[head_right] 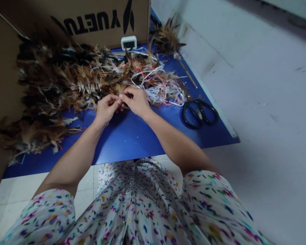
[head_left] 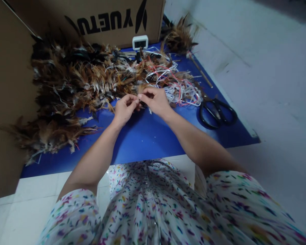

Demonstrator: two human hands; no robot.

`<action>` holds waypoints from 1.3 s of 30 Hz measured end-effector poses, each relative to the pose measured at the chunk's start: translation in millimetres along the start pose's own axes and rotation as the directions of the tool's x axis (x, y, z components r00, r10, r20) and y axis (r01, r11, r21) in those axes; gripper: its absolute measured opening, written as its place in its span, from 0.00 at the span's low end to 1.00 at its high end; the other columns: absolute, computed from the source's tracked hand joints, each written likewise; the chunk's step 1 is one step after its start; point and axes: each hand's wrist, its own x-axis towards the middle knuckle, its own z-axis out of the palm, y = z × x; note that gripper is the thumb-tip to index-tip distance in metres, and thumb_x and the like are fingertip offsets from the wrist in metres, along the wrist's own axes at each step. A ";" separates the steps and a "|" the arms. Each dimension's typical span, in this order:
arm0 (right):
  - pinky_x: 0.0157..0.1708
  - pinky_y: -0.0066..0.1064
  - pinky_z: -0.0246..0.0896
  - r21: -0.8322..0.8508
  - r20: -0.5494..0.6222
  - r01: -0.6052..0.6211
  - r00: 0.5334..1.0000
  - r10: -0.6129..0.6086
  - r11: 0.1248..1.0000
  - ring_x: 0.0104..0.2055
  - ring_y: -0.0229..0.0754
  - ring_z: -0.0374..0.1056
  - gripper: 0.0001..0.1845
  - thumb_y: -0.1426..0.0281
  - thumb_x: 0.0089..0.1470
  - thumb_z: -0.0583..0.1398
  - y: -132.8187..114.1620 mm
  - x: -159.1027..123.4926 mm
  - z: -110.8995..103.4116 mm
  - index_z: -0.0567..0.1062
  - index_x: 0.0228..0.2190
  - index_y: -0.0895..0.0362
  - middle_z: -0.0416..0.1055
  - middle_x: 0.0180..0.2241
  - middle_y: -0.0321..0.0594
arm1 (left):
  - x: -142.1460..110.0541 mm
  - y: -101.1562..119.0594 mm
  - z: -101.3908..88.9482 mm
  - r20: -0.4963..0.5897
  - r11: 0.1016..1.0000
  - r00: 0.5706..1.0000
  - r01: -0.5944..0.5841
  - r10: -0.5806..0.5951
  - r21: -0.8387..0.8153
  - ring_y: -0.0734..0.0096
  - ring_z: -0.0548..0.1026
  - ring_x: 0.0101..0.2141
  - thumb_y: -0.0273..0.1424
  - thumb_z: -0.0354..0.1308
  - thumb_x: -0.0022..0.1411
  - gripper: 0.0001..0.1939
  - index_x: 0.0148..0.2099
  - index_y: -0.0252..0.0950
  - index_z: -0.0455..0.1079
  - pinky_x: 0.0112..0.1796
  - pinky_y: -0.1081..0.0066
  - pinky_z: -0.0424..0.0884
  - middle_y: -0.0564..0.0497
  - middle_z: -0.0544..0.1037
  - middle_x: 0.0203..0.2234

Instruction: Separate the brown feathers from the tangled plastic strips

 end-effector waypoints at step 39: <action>0.29 0.29 0.59 0.232 0.129 -0.207 0.975 0.181 0.950 0.23 0.33 0.59 0.20 0.57 0.53 0.65 -13.5 -1.6 -11.1 0.68 0.20 0.55 0.65 0.19 0.31 | -8.7 18.9 9.8 0.020 0.956 0.972 0.234 -0.235 -0.174 0.83 0.63 0.15 0.25 0.60 0.52 0.03 0.28 0.36 0.69 0.15 0.79 0.54 0.57 0.71 0.18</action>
